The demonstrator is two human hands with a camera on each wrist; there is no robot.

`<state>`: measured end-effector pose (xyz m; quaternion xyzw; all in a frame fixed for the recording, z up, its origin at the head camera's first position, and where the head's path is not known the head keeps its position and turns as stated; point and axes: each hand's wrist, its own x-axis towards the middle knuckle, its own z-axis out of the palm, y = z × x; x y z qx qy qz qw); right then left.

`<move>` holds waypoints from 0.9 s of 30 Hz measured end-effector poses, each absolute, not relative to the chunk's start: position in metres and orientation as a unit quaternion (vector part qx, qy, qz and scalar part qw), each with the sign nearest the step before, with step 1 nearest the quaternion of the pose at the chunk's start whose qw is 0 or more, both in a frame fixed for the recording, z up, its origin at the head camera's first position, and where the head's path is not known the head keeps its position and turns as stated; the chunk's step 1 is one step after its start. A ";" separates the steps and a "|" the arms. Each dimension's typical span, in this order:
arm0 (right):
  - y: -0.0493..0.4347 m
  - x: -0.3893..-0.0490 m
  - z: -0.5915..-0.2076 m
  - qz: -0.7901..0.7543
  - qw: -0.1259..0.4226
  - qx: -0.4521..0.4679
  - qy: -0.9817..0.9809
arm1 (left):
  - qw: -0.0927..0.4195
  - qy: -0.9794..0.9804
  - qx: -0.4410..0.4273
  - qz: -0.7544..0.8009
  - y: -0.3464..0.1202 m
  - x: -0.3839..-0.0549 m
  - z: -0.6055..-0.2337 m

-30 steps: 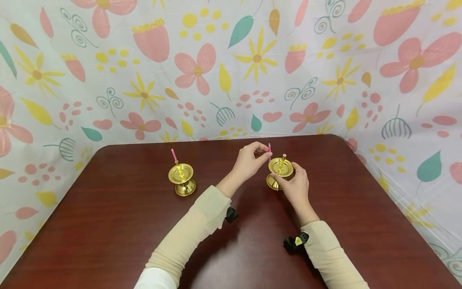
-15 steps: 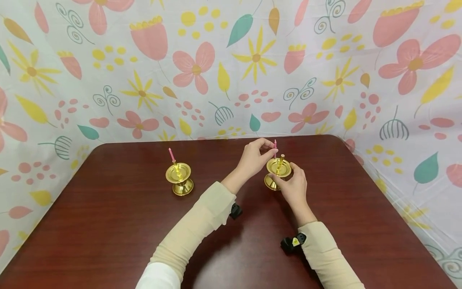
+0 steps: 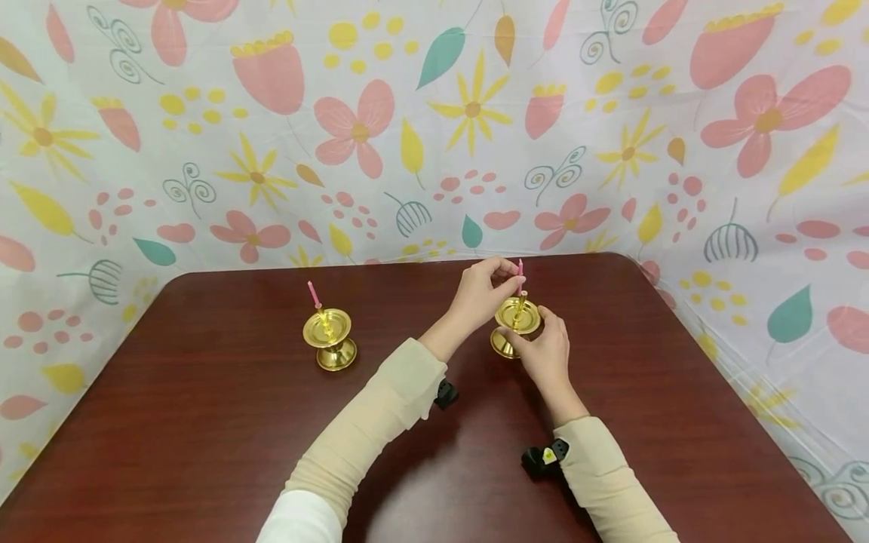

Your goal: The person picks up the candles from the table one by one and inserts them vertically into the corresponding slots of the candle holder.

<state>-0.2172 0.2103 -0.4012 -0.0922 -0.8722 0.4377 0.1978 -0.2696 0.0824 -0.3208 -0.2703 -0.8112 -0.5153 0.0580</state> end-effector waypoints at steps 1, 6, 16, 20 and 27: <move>0.210 -0.217 -0.401 0.438 0.198 -0.092 -0.872 | 0.060 -0.810 -0.271 -0.516 0.083 -0.270 -0.321; 0.209 -0.216 -0.403 0.440 0.202 -0.092 -0.870 | 0.065 -0.809 -0.277 -0.514 0.086 -0.273 -0.322; 0.207 -0.215 -0.403 0.437 0.197 -0.092 -0.873 | 0.075 -0.819 -0.284 -0.494 0.089 -0.277 -0.325; 0.209 -0.216 -0.402 0.434 0.194 -0.093 -0.875 | 0.064 -0.815 -0.290 -0.497 0.091 -0.277 -0.326; 0.211 -0.215 -0.402 0.434 0.198 -0.090 -0.874 | 0.059 -0.808 -0.292 -0.508 0.094 -0.278 -0.326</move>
